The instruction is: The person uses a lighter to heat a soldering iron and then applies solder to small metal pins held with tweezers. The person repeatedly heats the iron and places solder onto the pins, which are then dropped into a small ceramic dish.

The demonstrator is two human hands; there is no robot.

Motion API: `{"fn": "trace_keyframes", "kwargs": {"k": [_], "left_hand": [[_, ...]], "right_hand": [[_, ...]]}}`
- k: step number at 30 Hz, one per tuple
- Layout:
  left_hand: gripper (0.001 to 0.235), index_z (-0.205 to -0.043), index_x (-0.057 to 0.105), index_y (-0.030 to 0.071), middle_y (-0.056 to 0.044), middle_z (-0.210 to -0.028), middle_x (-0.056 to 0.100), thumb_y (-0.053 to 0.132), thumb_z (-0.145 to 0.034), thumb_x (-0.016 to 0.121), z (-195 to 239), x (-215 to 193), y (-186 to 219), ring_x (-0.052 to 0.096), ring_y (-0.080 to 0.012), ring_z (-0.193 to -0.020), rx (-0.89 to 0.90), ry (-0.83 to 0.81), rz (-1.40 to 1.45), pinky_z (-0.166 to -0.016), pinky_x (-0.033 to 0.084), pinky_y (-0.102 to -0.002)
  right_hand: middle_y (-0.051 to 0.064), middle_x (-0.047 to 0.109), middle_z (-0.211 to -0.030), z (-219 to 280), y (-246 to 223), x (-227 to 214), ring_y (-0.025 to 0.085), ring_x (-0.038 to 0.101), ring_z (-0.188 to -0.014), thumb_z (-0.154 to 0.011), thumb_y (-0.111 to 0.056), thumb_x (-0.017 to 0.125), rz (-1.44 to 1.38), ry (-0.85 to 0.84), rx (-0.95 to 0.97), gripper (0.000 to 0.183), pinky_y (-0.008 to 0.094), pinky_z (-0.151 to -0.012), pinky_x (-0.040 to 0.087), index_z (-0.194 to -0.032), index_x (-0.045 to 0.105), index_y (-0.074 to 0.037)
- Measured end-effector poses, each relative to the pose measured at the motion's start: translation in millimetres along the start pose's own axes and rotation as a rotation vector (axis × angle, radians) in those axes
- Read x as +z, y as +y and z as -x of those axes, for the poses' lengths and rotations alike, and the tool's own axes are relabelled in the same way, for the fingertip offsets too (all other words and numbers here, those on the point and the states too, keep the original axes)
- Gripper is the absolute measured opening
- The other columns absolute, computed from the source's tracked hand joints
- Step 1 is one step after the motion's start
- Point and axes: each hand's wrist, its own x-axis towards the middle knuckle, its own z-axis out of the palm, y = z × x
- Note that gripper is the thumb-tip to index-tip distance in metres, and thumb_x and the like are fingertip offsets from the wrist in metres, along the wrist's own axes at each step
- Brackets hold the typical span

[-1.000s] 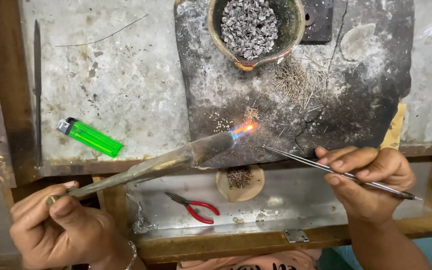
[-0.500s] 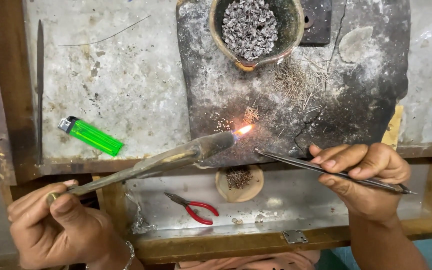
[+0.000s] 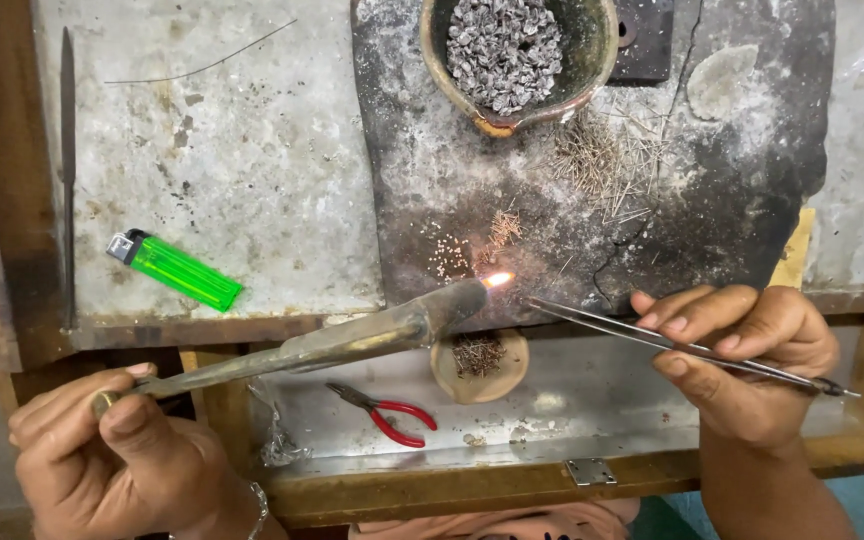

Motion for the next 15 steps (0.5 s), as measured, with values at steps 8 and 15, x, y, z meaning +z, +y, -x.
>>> {"fn": "trace_keyframes", "kwargs": {"k": [8, 15], "left_hand": [[0.039, -0.102, 0.05, -0.009, -0.026, -0.092, 0.056, 0.025, -0.118, 0.059, -1.6, -1.7, 4.8, 0.06, -0.0374, -0.09, 0.004, -0.032, -0.015, -0.089, 0.05, -0.045], [0.037, -0.102, 0.049, -0.009, -0.025, -0.094, 0.055, 0.022, -0.12, 0.058, -2.4, -2.9, 7.7, 0.059, -0.0375, -0.092, -0.011, -0.051, -0.03, -0.092, 0.05, -0.046]], "right_hand": [[0.01, 0.073, -0.108, -1.7, -0.9, -3.2, 0.025, 0.078, -0.108, -0.086, 0.007, 0.074, 0.018, -0.022, -0.035, 0.032, 0.05, -0.114, 0.069, -0.105, 0.062, -0.016], [0.01, 0.074, -0.109, 0.6, 2.3, -2.2, 0.028, 0.078, -0.11, -0.087, 0.008, 0.073, -0.022, -0.031, -0.025, 0.031, 0.053, -0.117, 0.066, -0.105, 0.063, -0.015]]}}
